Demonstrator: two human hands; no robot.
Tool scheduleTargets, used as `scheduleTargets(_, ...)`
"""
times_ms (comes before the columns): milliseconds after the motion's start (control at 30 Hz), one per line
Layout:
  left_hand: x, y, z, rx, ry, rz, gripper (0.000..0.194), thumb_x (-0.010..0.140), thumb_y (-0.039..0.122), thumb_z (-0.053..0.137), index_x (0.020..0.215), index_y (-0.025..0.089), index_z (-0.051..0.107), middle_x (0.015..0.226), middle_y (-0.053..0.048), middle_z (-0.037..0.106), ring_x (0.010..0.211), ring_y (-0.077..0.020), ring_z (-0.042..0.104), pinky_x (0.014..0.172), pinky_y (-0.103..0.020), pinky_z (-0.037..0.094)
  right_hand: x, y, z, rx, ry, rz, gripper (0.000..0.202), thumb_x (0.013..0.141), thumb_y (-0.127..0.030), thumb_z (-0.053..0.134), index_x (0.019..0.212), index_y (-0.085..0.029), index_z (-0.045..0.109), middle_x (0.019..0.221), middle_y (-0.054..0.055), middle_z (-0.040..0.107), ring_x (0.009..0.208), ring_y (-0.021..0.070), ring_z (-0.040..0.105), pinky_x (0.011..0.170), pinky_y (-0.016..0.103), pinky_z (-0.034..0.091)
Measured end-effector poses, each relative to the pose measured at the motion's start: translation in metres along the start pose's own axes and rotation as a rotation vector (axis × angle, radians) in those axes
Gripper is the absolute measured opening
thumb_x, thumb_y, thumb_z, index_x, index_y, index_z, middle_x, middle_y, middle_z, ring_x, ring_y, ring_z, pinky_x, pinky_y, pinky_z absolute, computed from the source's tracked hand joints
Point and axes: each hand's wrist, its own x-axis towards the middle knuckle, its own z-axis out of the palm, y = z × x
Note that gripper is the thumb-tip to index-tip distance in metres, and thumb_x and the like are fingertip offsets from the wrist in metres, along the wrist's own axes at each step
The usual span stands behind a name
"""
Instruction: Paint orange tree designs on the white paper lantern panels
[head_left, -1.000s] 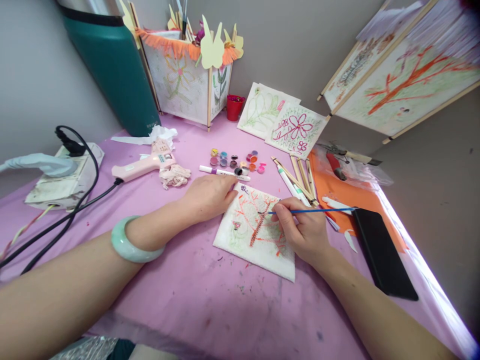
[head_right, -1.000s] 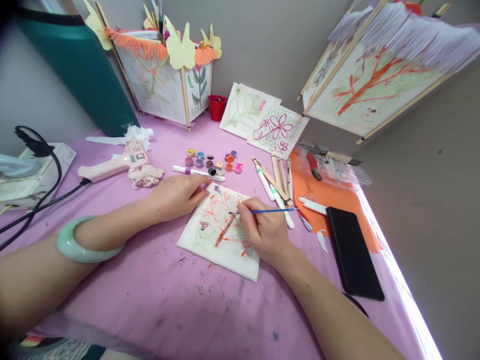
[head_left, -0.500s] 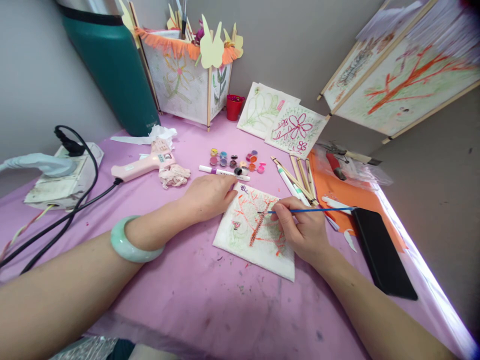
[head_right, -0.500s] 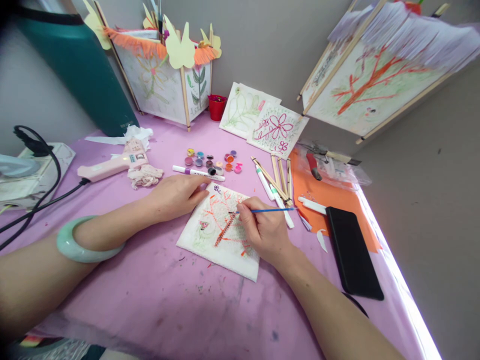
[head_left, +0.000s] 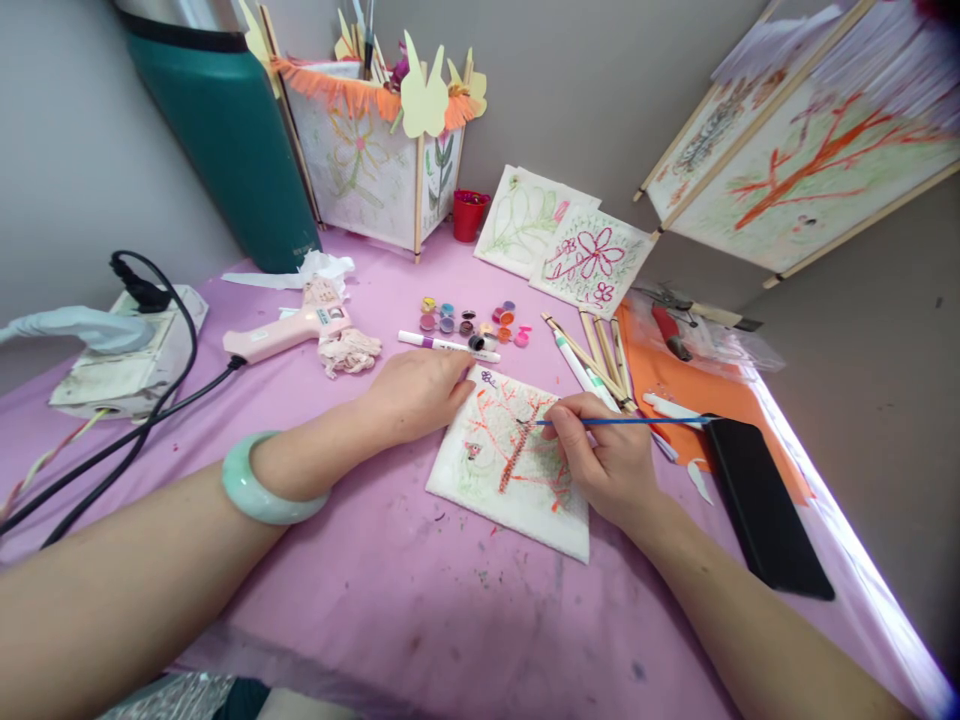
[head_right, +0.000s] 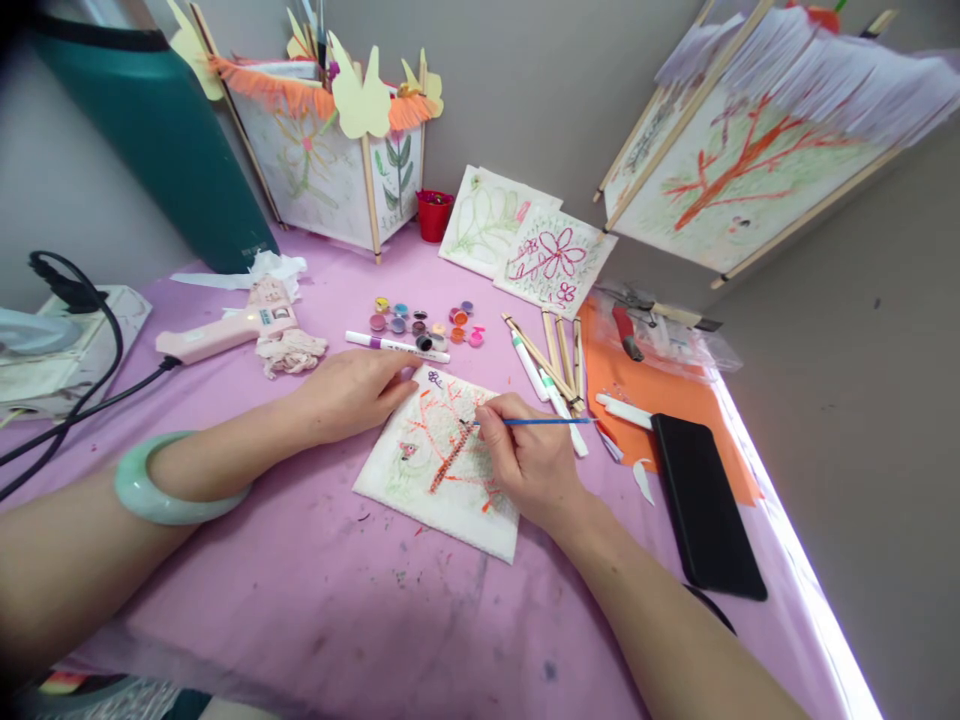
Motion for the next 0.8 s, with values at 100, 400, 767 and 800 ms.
scheduleTargets(100, -0.0002, 0.0, -0.0002, 0.001, 0.002, 0.007, 0.035, 0.085, 0.035, 0.034, 0.108, 0.02, 0.056, 0.093, -0.007, 0.065, 0.084, -0.0204, 0.059, 0.069, -0.032, 0.042, -0.0005, 0.0007, 0.0002, 0.005, -0.033, -0.012, 0.017, 0.086, -0.025, 0.044, 0.076, -0.018, 0.056, 0.062, -0.001, 0.059, 0.049, 0.0089, 0.051, 0.049, 0.022, 0.039)
scheduleTargets(400, -0.0006, -0.0001, 0.0002, 0.001, 0.004, 0.006, 0.035, 0.085, 0.036, 0.035, 0.108, 0.021, 0.056, 0.092, -0.006, 0.065, 0.084, -0.0205, 0.059, 0.068, -0.031, 0.042, -0.001, -0.0003, -0.0009, 0.028, -0.054, -0.034, 0.02, 0.086, -0.026, 0.042, 0.075, -0.019, 0.056, 0.062, 0.0, 0.058, 0.052, 0.0102, 0.052, 0.051, 0.023, 0.04)
scheduleTargets(767, -0.0005, 0.0006, -0.0003, 0.005, 0.008, 0.004, 0.035, 0.085, 0.034, 0.035, 0.11, 0.021, 0.054, 0.095, -0.006, 0.065, 0.085, -0.02, 0.059, 0.07, -0.031, 0.043, -0.0006, 0.0005, -0.0002, 0.005, -0.063, -0.02, 0.017, 0.085, -0.024, 0.044, 0.076, -0.018, 0.057, 0.063, 0.0, 0.058, 0.052, 0.0094, 0.051, 0.051, 0.022, 0.039)
scheduleTargets(800, -0.0006, 0.0005, -0.0003, 0.006, 0.009, 0.003, 0.034, 0.085, 0.035, 0.035, 0.11, 0.021, 0.054, 0.095, -0.006, 0.065, 0.085, -0.0202, 0.059, 0.07, -0.031, 0.043, -0.0006, 0.0005, -0.0003, 0.008, -0.072, -0.025, 0.018, 0.086, -0.024, 0.044, 0.076, -0.018, 0.057, 0.063, 0.0, 0.058, 0.053, 0.0096, 0.051, 0.051, 0.022, 0.039)
